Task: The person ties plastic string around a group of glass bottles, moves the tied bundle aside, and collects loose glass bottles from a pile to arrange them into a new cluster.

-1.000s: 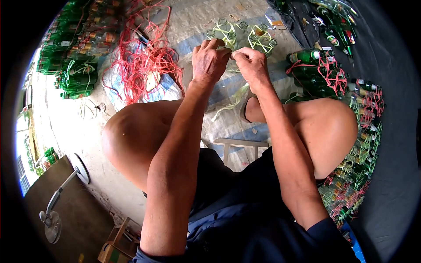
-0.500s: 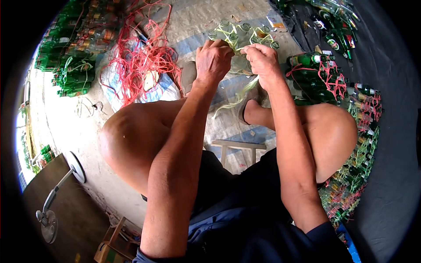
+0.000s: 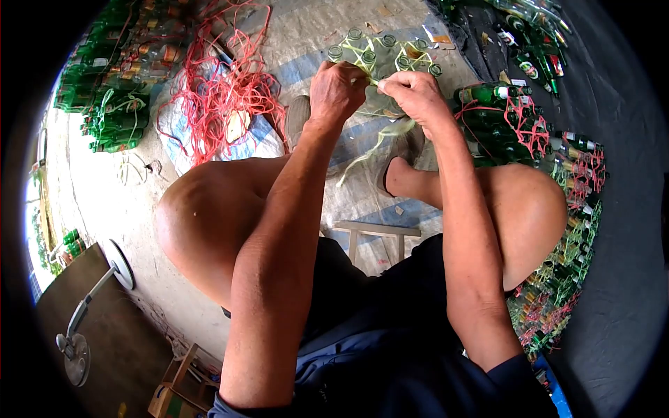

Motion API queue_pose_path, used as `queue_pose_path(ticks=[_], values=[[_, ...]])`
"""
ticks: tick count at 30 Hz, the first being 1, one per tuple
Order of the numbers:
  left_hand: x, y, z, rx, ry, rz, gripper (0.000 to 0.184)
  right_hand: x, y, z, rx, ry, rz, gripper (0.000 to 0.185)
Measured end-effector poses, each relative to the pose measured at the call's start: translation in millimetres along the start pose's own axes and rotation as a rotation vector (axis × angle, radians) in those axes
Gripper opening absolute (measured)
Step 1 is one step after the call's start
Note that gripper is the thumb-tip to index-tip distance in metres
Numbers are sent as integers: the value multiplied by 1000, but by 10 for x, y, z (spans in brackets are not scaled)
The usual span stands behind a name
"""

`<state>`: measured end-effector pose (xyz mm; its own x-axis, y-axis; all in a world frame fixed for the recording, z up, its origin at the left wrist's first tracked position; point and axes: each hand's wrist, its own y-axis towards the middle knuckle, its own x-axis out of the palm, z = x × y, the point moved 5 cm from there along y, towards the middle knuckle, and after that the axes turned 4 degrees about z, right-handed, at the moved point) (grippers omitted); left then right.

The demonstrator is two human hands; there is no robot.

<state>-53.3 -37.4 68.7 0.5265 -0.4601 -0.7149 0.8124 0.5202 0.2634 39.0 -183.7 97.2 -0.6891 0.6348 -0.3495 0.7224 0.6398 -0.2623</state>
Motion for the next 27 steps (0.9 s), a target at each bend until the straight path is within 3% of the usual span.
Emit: queue_pose_path(ticks=[14,23,27], values=[[47,17,-85,-38,-39,25,16,-46,193,3,188,196,-102,19],[66,39,-99,-83,-65,57,16,89,238,23,223,106,-100,21],[87,62,-140,-79,-39,20,19,100,357,-11,136,23,-28,18]])
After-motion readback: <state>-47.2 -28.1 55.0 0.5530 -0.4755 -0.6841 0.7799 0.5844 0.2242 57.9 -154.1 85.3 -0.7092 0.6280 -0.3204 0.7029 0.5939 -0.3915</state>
